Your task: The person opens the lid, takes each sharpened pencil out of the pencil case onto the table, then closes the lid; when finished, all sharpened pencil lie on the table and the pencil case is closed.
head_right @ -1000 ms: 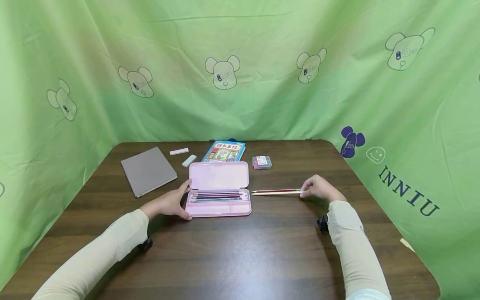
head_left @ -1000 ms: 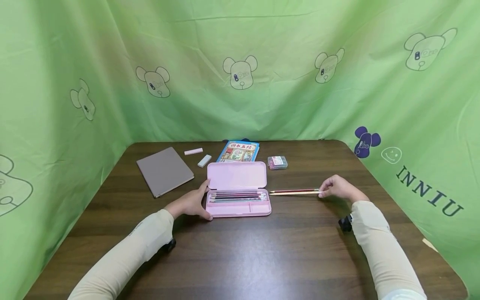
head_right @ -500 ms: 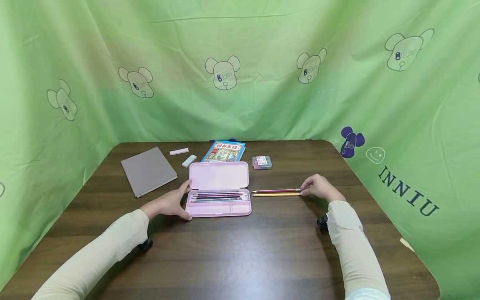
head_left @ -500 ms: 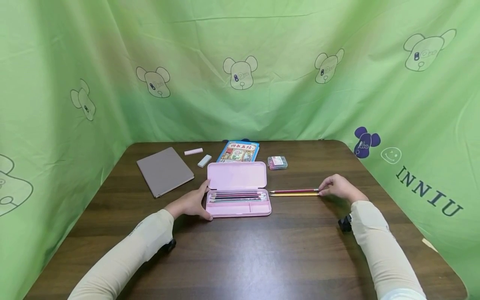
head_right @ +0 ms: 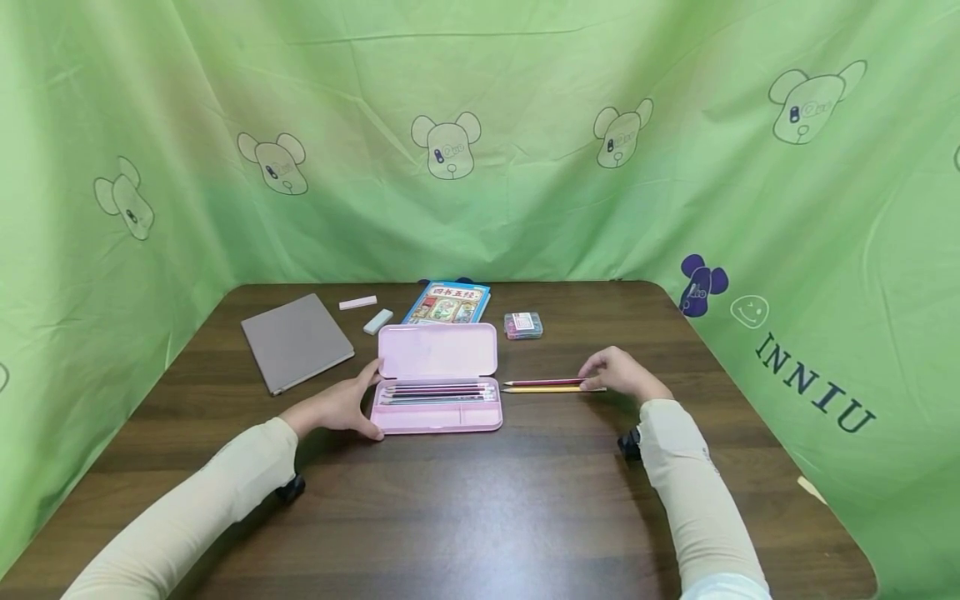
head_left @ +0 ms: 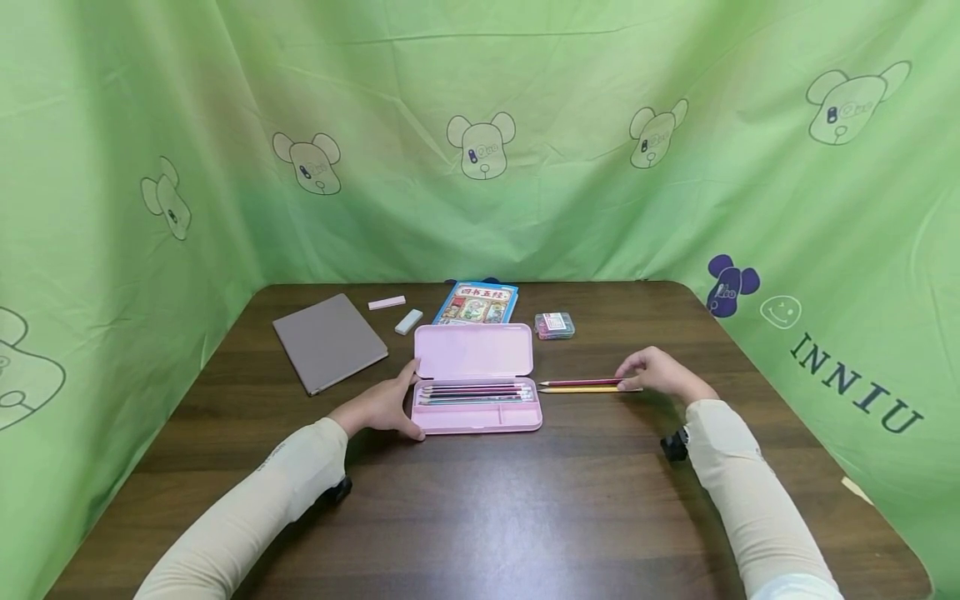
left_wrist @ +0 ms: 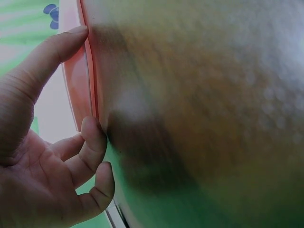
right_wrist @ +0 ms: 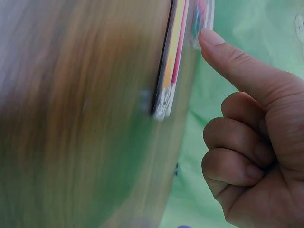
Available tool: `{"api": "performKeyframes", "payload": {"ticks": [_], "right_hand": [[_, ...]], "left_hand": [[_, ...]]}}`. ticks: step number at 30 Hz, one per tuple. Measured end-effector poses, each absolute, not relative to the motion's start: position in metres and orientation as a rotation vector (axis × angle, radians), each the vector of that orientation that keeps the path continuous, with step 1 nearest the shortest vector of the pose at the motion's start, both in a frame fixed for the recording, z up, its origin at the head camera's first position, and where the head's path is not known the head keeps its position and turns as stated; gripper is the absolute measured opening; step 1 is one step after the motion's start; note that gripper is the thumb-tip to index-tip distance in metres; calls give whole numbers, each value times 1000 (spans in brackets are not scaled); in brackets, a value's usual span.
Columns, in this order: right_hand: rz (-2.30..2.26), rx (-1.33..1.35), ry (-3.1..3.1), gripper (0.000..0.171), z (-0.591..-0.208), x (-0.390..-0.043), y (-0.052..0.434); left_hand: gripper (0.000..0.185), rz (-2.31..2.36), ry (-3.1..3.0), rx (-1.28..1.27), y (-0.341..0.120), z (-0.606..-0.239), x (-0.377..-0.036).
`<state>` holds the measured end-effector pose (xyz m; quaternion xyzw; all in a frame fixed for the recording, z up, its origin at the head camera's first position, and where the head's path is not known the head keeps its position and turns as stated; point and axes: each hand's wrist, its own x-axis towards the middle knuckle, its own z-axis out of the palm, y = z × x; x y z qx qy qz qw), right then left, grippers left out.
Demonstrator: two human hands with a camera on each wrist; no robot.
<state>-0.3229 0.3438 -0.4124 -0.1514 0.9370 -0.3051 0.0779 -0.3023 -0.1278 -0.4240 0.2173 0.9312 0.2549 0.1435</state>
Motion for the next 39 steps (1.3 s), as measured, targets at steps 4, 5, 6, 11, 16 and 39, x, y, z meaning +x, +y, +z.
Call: {"api": "performKeyframes", "payload": {"ticks": [4,5,6,11,16,39], "right_hand": [[-924,-513,2801,19,-413,-326,333],[-929,-536,2795,19,-413,-327,330],[-927,-553,2794,19,-413,-328,327],[-938,-621,2769,19,-410,-330,309],[-923,-675,2754,19,-406,-333,292],[-849,-875,2644,17,-410,-344,217]], "left_hand": [[127,732,2690,626,-127,-424,-302],[127,730,2691,626,-127,-424,-302],[127,729,2691,625,-127,-424,-302],[128,726,2683,619,-127,-423,-302],[128,709,2682,611,-127,-424,-303],[128,693,2681,587,-127,-425,-303]]}}
